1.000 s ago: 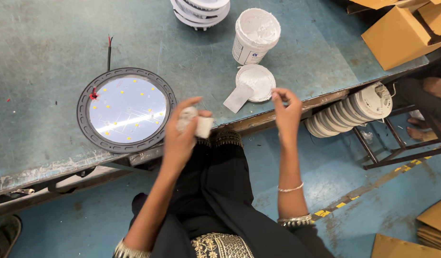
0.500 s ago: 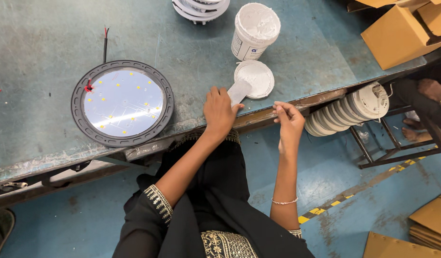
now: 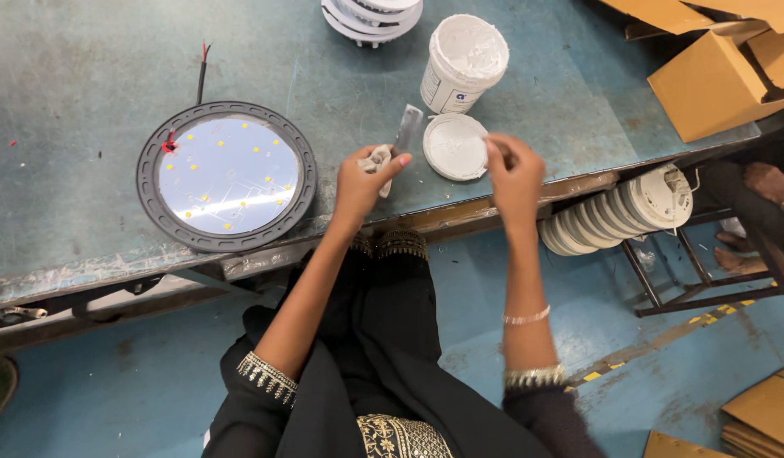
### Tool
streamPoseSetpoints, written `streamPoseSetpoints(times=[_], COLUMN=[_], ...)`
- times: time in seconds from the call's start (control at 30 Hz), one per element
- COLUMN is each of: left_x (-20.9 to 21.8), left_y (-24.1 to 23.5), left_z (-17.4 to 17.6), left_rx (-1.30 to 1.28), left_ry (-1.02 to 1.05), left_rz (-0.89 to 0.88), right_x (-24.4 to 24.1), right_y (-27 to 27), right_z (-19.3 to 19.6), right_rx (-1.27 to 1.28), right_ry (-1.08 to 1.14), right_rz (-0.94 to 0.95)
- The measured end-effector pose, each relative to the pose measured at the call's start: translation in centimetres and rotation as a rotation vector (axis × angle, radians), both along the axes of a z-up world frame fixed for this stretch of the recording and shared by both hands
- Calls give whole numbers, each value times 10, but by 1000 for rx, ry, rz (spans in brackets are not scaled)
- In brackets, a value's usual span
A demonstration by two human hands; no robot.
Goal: The person applies a white thermal paste onto the circular base of a light fixture using a small scraper, then spreads the paste onto the back of an LED circuit board before wiping their hands and the tools with a cloth.
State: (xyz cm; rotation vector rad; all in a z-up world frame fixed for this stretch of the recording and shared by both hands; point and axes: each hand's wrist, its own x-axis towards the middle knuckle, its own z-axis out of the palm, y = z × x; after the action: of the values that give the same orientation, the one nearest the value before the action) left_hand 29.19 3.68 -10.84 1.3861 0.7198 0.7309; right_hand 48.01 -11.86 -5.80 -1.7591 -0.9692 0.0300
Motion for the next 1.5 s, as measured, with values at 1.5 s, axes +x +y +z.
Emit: streamPoseSetpoints(times=[1.5], left_x=[-15], left_y=[19], left_z=[-30], left_rx=[-377], left_ry=[-605], left_rz=[-180], right_x=[86], right_y=[75], right_z=[162], right_rx=[-618], right_ry=[-704], right_rz=[113])
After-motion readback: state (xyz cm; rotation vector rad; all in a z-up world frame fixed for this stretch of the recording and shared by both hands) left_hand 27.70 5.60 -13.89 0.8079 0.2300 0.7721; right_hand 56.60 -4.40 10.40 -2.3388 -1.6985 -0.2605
